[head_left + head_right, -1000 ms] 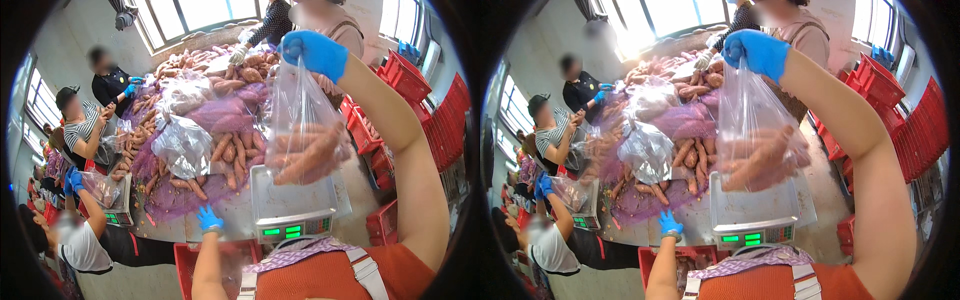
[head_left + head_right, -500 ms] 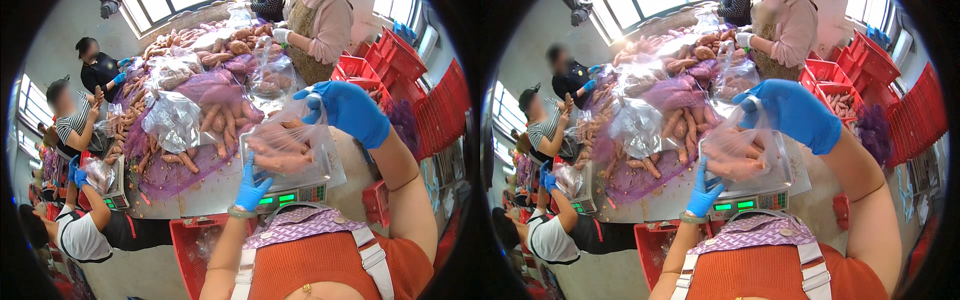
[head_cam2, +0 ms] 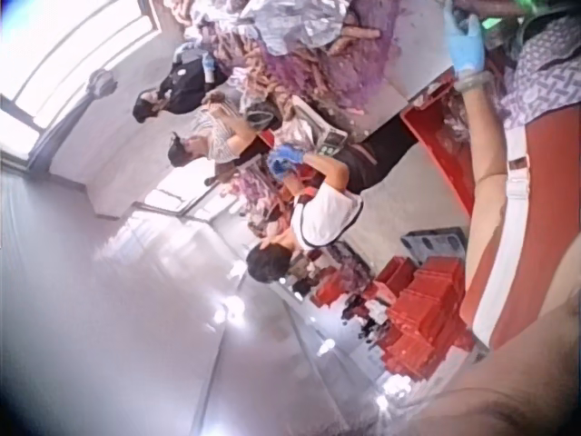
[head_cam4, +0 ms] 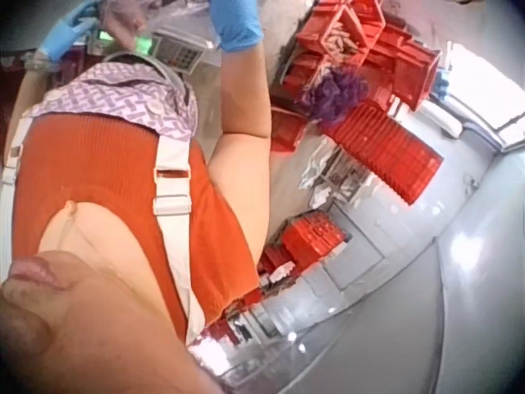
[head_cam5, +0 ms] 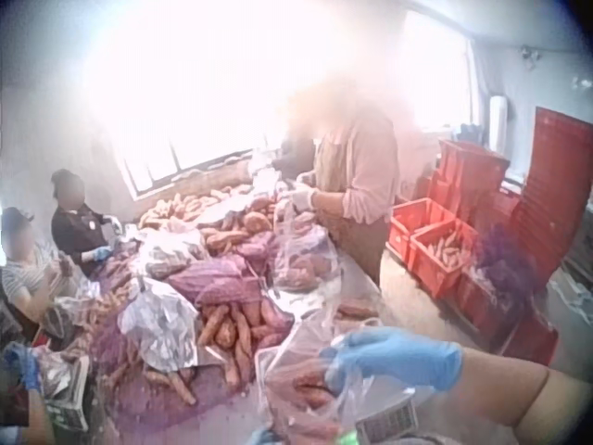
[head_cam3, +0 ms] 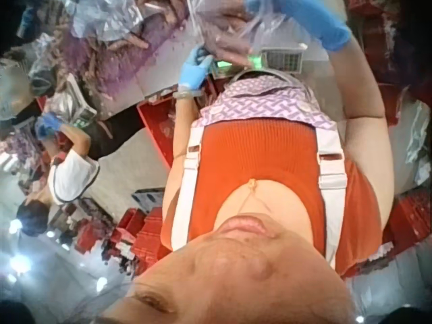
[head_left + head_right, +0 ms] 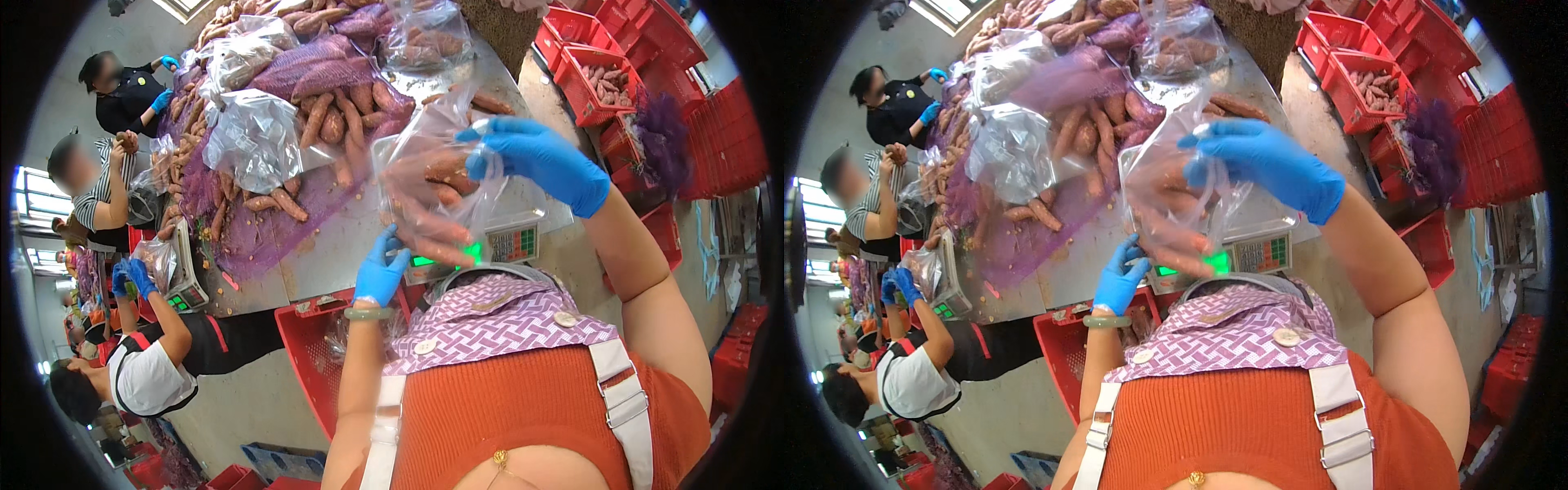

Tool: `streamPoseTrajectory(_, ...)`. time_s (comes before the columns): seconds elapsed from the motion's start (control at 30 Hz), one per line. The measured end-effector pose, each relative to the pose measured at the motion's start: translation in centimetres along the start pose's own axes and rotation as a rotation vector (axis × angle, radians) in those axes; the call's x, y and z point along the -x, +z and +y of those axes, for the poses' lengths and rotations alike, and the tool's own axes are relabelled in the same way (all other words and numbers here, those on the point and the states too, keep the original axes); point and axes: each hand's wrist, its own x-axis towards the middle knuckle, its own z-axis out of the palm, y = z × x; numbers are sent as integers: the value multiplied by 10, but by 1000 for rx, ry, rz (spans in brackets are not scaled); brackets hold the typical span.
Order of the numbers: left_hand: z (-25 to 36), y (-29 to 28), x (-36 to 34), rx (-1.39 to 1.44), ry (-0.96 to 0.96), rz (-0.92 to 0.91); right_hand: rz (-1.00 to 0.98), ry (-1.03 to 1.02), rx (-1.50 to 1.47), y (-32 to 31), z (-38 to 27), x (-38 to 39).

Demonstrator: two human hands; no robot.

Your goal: The person places sweet potatoes into plastic bags, weighs each bag on a digital scale, and then places the sealed bags into red crates. The person also moves and stacks empty red crates during the process.

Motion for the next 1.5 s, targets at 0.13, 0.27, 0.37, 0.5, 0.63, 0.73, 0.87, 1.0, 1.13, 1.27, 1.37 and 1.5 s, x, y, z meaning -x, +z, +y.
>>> streamPoseTrajectory(0.13,21,14,-4,229,-135,-77,77,-156,-57,-12,-16,9)
streamPoseTrajectory(0.27,40,54,-7,396,-72,-180,105,-291,123,-7,-28,2)
streamPoseTrajectory(0.37,23,67,-25,201,18,-174,97,-257,205,-8,-19,-5)
streamPoseTrajectory(0.5,29,55,-25,-287,1,-92,221,-201,121,-22,25,-11)
streamPoseTrajectory(0.63,37,53,-20,-493,21,-4,271,-146,140,-35,40,1)
streamPoseTrajectory(0.73,41,51,-15,-460,-25,3,356,-134,159,-44,54,8)
streamPoseTrajectory(0.87,37,43,-9,-293,20,-14,346,-119,130,-47,58,21)
streamPoseTrajectory(1.0,67,49,-10,-376,362,116,280,-133,71,-41,53,25)
streamPoseTrajectory(1.13,123,62,-18,-434,675,89,201,-237,155,-34,50,21)
streamPoseTrajectory(1.27,140,67,-29,-407,728,-23,242,-268,169,-33,50,23)
streamPoseTrajectory(1.37,151,78,-24,-330,523,-224,222,-261,112,-28,50,27)
streamPoseTrajectory(1.5,142,90,-24,-186,63,-390,146,-203,137,-28,47,24)
